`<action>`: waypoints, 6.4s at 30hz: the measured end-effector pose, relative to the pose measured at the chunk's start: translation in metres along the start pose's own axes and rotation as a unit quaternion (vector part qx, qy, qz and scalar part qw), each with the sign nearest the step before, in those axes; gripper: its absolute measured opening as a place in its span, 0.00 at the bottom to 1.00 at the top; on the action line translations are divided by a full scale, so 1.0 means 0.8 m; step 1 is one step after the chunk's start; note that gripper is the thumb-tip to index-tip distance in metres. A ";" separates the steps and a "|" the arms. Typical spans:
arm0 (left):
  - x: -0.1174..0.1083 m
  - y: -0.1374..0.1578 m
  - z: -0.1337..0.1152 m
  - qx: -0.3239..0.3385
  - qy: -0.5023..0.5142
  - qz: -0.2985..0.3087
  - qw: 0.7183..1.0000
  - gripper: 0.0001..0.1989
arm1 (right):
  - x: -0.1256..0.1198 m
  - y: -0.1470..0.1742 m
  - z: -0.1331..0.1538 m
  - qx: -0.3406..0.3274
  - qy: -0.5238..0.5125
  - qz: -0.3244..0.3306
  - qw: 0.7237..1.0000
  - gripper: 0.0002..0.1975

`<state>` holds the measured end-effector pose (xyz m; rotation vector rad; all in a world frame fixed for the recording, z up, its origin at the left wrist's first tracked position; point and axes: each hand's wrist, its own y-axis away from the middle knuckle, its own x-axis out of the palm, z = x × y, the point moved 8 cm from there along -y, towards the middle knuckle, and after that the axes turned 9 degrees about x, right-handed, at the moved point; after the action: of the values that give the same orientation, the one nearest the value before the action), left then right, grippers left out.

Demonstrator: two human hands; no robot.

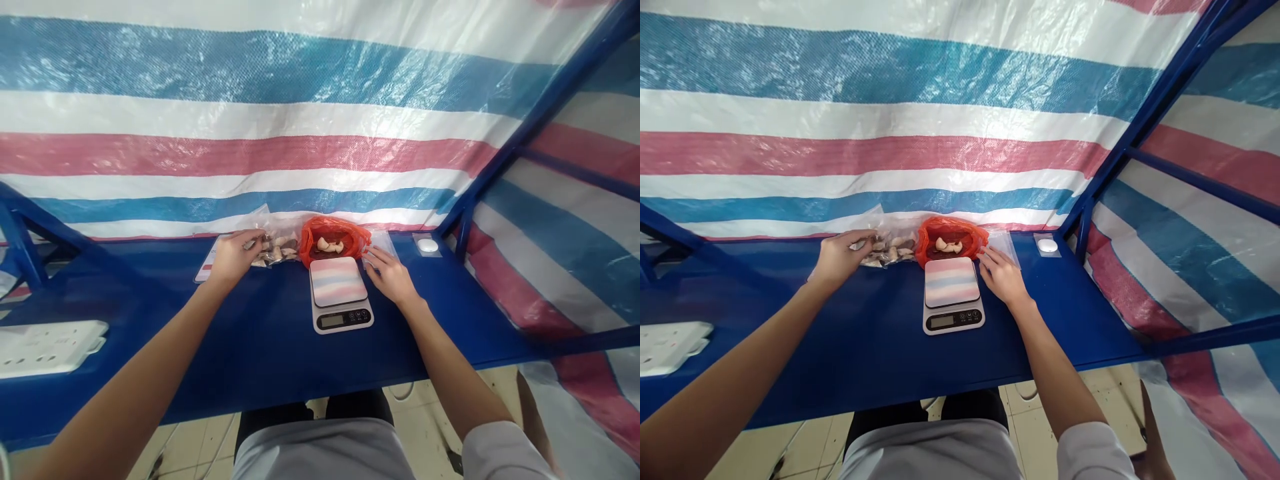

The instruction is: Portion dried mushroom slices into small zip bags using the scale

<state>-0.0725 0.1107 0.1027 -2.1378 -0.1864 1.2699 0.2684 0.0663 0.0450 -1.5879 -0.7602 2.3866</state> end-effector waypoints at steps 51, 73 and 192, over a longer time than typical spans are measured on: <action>0.093 0.024 -0.122 0.077 0.276 -0.019 0.958 0.07 | 0.078 -0.047 0.052 0.248 -0.554 0.116 0.786 0.20; 0.146 0.042 -0.088 -0.195 0.479 0.005 0.856 0.17 | 0.077 -0.027 0.063 0.272 -0.544 0.205 0.767 0.17; 0.068 -0.035 -0.067 0.047 0.102 0.236 0.965 0.13 | 0.020 -0.122 0.045 0.123 -0.515 0.133 0.838 0.14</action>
<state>0.0060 0.1318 0.0965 -2.2890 0.4891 1.2631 0.2167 0.1451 0.0924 -0.1925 -0.3024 3.3199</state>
